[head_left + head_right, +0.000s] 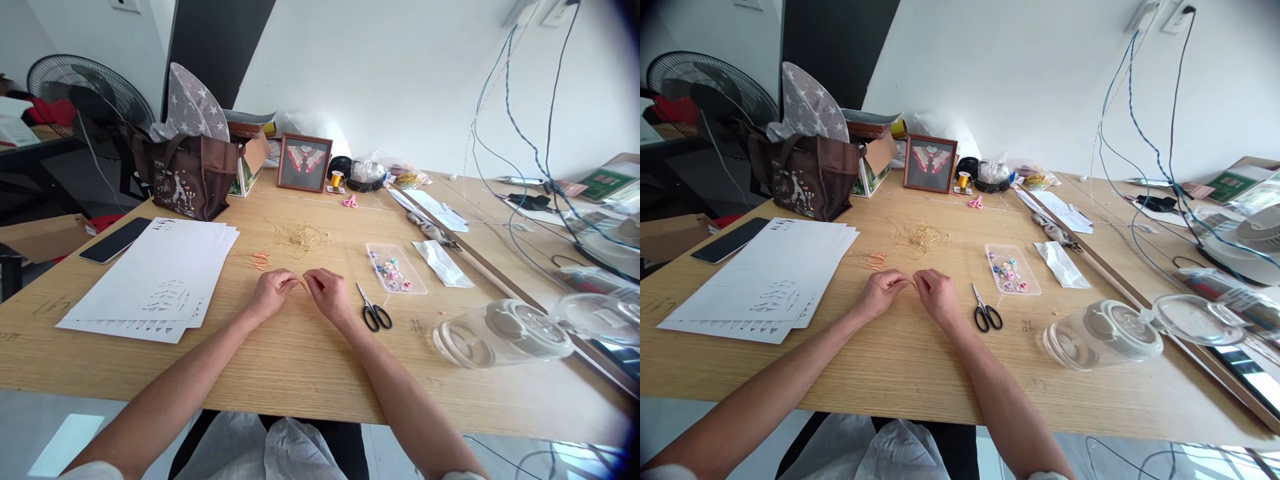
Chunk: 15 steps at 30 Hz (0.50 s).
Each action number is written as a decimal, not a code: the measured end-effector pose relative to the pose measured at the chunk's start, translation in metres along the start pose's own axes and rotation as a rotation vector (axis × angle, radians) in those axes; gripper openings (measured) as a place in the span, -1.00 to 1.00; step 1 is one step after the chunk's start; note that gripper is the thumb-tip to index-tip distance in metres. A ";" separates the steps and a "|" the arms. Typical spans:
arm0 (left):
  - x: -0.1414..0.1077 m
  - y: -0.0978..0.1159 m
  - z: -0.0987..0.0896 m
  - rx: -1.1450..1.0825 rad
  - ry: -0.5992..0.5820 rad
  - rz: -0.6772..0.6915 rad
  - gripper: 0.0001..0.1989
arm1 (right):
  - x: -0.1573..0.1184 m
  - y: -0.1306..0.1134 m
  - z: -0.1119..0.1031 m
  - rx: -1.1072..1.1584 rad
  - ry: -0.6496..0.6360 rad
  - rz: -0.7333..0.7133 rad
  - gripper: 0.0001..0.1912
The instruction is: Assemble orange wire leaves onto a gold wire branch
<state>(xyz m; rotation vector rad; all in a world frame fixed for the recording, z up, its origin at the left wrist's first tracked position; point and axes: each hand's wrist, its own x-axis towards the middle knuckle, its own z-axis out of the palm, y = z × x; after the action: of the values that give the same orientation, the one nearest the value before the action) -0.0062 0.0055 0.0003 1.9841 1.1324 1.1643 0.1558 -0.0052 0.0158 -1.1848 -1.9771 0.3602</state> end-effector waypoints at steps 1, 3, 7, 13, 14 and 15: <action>0.000 0.001 0.000 -0.056 -0.034 -0.015 -0.84 | 0.001 0.002 -0.002 0.043 0.010 0.034 -0.74; 0.000 0.004 0.000 -0.179 -0.072 -0.064 -0.84 | 0.003 0.004 -0.003 0.132 0.003 0.116 -0.73; 0.001 0.008 0.000 -0.386 -0.029 -0.158 -0.83 | 0.003 0.006 0.001 0.266 -0.062 0.212 -0.69; 0.002 0.008 0.000 -0.496 0.151 -0.247 -0.78 | -0.003 -0.001 0.013 0.252 -0.096 0.160 -0.69; 0.002 0.007 0.000 -0.492 0.172 -0.259 -0.78 | -0.003 -0.003 0.014 0.246 -0.103 0.137 -0.71; 0.002 0.006 0.001 -0.482 0.188 -0.264 -0.78 | -0.004 -0.005 0.015 0.241 -0.110 0.110 -0.73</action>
<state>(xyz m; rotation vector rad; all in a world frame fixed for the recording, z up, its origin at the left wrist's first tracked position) -0.0026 0.0041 0.0057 1.3440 1.0437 1.3477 0.1426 -0.0088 0.0075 -1.1412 -1.9019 0.7133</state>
